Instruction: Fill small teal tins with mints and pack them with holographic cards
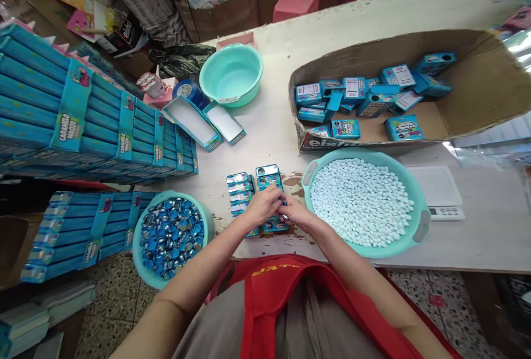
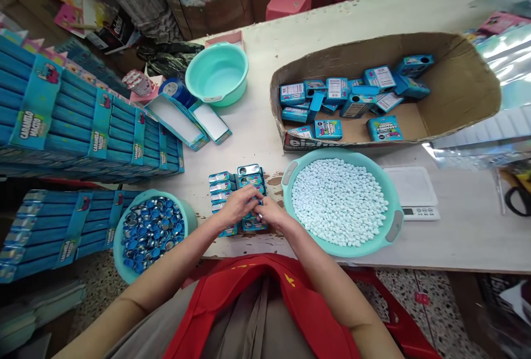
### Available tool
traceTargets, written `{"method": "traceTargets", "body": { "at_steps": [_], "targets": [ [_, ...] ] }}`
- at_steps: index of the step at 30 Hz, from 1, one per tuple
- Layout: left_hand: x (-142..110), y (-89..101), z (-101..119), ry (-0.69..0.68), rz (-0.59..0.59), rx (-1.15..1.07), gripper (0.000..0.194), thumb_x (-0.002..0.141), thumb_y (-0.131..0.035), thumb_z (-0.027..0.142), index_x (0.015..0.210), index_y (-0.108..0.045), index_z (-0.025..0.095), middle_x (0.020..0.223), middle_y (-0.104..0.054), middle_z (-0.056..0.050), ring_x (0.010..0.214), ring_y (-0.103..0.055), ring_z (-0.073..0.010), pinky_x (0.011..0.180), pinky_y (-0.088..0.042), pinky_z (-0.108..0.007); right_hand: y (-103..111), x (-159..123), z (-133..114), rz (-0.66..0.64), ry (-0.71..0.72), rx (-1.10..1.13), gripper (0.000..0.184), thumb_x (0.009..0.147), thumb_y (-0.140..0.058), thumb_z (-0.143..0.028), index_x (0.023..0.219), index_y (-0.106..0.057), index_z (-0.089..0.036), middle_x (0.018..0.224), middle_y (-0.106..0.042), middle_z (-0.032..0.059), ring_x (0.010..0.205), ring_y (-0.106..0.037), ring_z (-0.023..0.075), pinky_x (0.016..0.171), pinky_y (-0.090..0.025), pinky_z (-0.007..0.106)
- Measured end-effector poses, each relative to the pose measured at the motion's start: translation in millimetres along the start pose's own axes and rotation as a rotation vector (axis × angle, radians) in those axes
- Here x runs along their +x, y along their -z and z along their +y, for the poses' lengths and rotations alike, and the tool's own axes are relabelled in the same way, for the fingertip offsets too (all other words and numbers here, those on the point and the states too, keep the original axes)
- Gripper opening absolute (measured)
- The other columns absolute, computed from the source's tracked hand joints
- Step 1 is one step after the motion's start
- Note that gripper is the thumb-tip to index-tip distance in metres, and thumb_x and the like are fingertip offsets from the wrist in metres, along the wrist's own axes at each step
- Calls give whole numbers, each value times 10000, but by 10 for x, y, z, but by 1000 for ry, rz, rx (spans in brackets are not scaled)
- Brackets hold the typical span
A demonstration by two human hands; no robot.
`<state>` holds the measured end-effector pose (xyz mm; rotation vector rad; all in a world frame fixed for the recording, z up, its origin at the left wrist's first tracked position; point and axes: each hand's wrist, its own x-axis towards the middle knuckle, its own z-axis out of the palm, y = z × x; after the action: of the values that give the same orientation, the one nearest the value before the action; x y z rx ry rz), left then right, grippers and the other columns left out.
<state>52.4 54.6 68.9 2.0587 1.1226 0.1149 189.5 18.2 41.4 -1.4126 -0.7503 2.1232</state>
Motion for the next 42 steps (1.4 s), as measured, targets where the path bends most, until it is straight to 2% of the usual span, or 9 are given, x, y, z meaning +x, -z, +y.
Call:
{"method": "traceTargets", "body": {
  "at_steps": [3,8,13,17,26,30,33,36,42],
  "targets": [
    [-3,-9,-73,80,54,-84,125,809,-477,180,818,-599,202,834,-613,-4,796,-572,-140,714,-436,-242,-60,-3,12,-36,-25,47,80,622,-593,-209,602,-518,-187,505,-470,-51,468,-402,82,407,-218,205],
    [204,244,-393,566,234,-31,98,824,-481,258,881,-545,213,666,-608,19,674,-598,-156,631,-425,-252,-40,-11,-16,43,-3,371,263,619,-675,-230,872,-622,-184,724,-590,-20,598,-514,86,449,-324,179],
    [524,297,-485,683,-19,222,247,781,-593,267,1000,-513,185,936,-688,-90,877,-652,-227,690,-436,-280,61,-8,-61,66,-14,459,226,682,-674,-246,898,-637,-189,835,-629,15,637,-560,89,448,-358,169],
    [638,225,-417,747,-65,367,353,777,-611,289,1082,-499,153,1075,-660,-165,1018,-623,-284,722,-442,-310,100,-15,-133,65,-7,491,218,723,-645,-243,935,-657,-195,874,-652,34,649,-564,101,440,-360,172],
    [474,327,-339,710,-25,330,241,820,-565,370,1008,-562,219,970,-675,-86,941,-630,-266,695,-434,-313,113,27,-150,58,-20,637,271,870,-504,-398,928,-673,-193,903,-642,60,660,-568,111,439,-369,192],
    [220,262,-96,338,49,245,307,872,-496,429,1123,-550,260,1064,-628,-50,1010,-585,-206,788,-439,-283,65,7,-120,95,-16,593,285,847,-546,-468,866,-636,-198,771,-606,28,601,-542,108,416,-343,194],
    [16,82,75,79,-92,230,233,885,-479,301,1080,-591,240,1101,-592,-59,1033,-556,-188,826,-442,-266,-13,-4,-55,121,-7,543,335,803,-592,-539,762,-574,-207,643,-525,-22,492,-439,83,401,-316,196],
    [-120,-63,111,102,-141,259,271,890,-388,167,1059,-598,192,1037,-610,-83,996,-566,-194,830,-452,-284,-82,-11,42,126,-42,529,363,750,-650,-546,691,-537,-206,577,-466,-41,460,-372,72,394,-291,194],
    [-181,-67,64,289,17,138,252,898,-407,180,1020,-624,217,996,-627,-50,895,-600,-162,786,-462,-253,-130,27,117,53,33,517,384,603,-771,-506,761,-617,-192,673,-556,-10,552,-447,86,415,-276,192]
  ]
}}
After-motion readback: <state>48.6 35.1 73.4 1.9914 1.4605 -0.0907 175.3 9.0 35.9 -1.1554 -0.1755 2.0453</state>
